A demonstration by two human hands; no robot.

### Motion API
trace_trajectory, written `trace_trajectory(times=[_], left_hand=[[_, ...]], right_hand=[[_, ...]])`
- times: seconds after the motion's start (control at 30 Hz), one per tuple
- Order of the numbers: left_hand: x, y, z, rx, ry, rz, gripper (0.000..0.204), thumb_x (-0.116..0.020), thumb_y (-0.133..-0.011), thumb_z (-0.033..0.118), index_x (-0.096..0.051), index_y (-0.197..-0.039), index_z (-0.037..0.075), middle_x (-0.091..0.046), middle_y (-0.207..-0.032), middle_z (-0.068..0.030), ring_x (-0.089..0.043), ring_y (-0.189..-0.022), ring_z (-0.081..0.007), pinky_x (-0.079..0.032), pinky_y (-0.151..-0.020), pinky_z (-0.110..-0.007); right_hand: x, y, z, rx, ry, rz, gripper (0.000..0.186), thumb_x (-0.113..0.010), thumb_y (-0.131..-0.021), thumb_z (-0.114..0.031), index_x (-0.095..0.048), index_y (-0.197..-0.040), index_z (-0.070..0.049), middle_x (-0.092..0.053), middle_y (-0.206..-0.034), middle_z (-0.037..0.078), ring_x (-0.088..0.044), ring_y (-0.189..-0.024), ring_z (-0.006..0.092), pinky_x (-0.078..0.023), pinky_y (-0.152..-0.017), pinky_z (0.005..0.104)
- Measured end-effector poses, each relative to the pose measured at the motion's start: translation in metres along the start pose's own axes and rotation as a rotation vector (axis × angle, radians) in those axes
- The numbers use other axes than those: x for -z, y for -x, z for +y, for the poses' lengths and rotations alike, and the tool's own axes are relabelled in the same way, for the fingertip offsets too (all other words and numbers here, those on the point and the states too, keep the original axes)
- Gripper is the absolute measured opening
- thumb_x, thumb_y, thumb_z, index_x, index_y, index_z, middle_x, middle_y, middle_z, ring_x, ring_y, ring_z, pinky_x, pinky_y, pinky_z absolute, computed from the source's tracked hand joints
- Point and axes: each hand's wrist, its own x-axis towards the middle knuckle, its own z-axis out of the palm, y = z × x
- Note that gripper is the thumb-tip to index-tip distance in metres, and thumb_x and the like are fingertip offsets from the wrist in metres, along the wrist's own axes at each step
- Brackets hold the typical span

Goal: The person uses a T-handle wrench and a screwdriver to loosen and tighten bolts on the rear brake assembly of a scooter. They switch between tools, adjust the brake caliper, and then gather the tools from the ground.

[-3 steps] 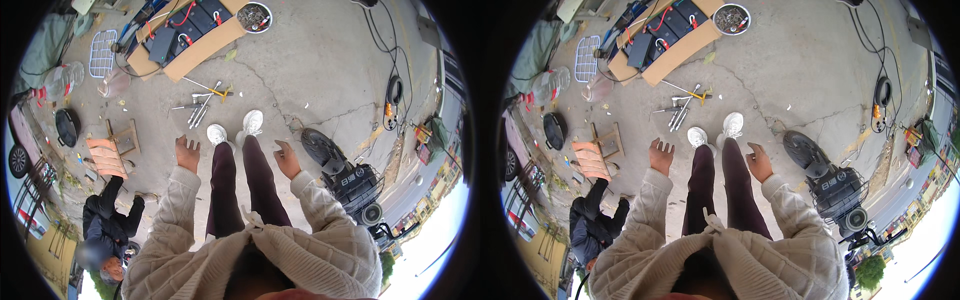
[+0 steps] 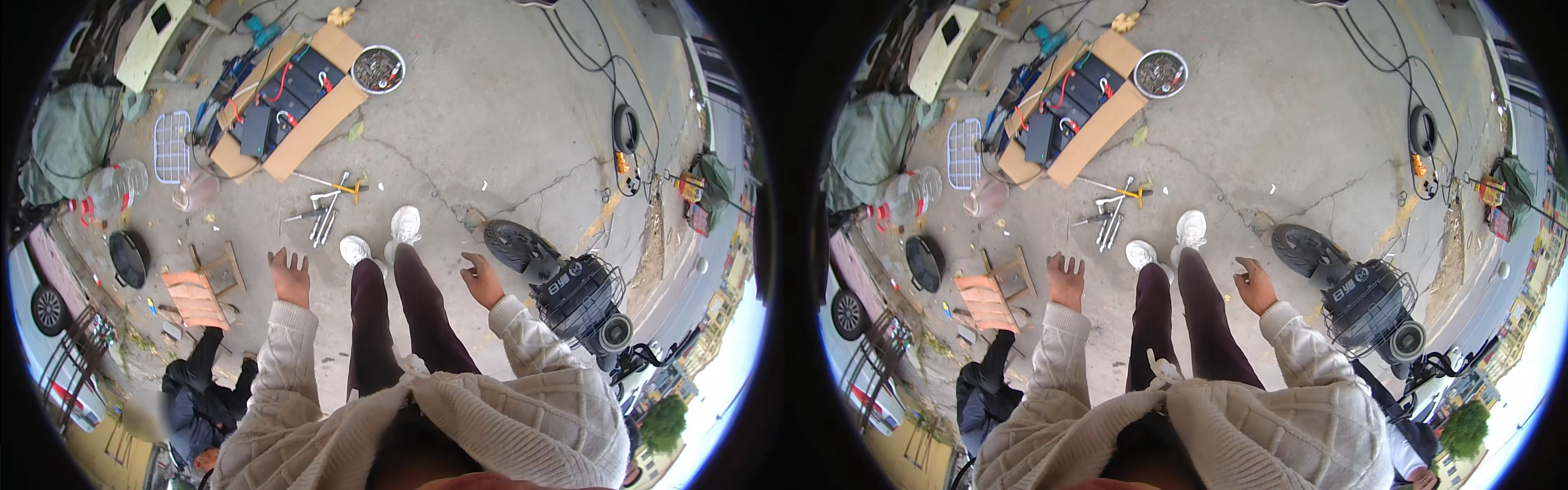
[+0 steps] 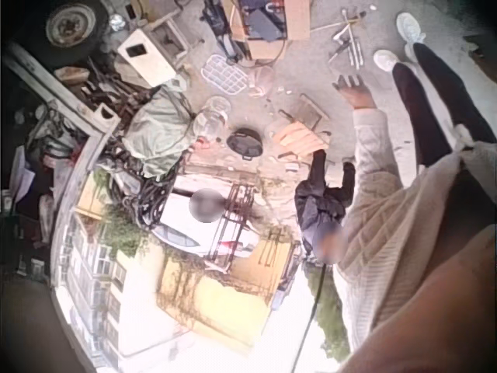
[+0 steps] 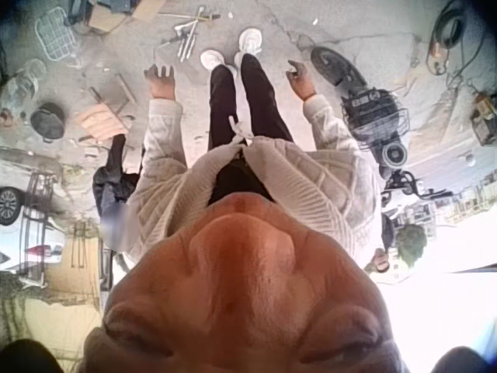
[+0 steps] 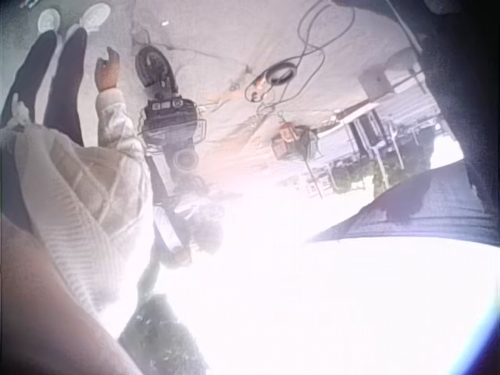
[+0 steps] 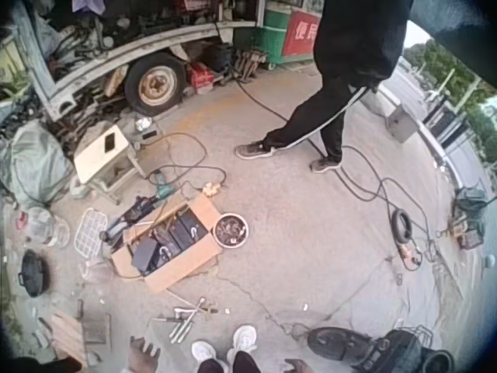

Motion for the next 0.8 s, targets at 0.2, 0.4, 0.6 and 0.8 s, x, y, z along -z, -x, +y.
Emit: trace_trajectory(times=[0.2, 0.4, 0.6, 0.8], left_hand=[[-0.086, 0.161, 0.092, -0.181, -0.163, -0.167, 0.088, -0.06, -0.088, 0.007, -0.008, -0.157, 0.023, -0.023, -0.156, -0.0122, -0.023, -0.145, -0.0341, -0.027, -0.114, -0.054], [-0.161, 0.302, 0.124, -0.111, -0.261, -0.374, 0.07, -0.058, -0.089, 0.006, -0.025, -0.148, 0.022, -0.041, -0.138, -0.0093, -0.036, -0.134, -0.0334, -0.034, -0.108, -0.053], [-0.263, 0.372, 0.136, -0.092, -0.374, -0.57, 0.041, -0.057, -0.092, 0.007, -0.038, -0.127, 0.016, -0.049, -0.122, -0.0078, -0.048, -0.117, -0.0297, -0.043, -0.1, -0.05], [-0.36, 0.42, 0.125, -0.116, -0.58, -0.637, 0.023, -0.052, -0.096, 0.011, -0.044, -0.118, 0.01, -0.05, -0.123, -0.0073, -0.048, -0.111, -0.0246, -0.036, -0.103, -0.045]], right_hand=[[0.143, 0.126, -0.031, 0.0, -0.173, 0.371, 0.041, -0.061, -0.088, -0.006, -0.055, -0.129, -0.001, -0.057, -0.12, 0.021, -0.068, -0.088, 0.0294, -0.054, -0.08, 0.0369], [0.235, 0.228, -0.034, 0.032, -0.352, 0.607, 0.04, -0.063, -0.086, -0.005, -0.057, -0.125, 0.0, -0.058, -0.118, 0.021, -0.067, -0.086, 0.0308, -0.054, -0.078, 0.0374], [0.29, 0.273, 0.003, -0.046, -0.398, 0.905, 0.04, -0.062, -0.086, -0.008, -0.057, -0.124, 0.002, -0.056, -0.121, 0.022, -0.065, -0.088, 0.0348, -0.052, -0.082, 0.0399], [0.358, 0.266, 0.004, -0.091, -0.426, 0.998, 0.041, -0.062, -0.086, -0.007, -0.055, -0.126, 0.003, -0.053, -0.127, 0.022, -0.064, -0.093, 0.0356, -0.051, -0.085, 0.0407]])
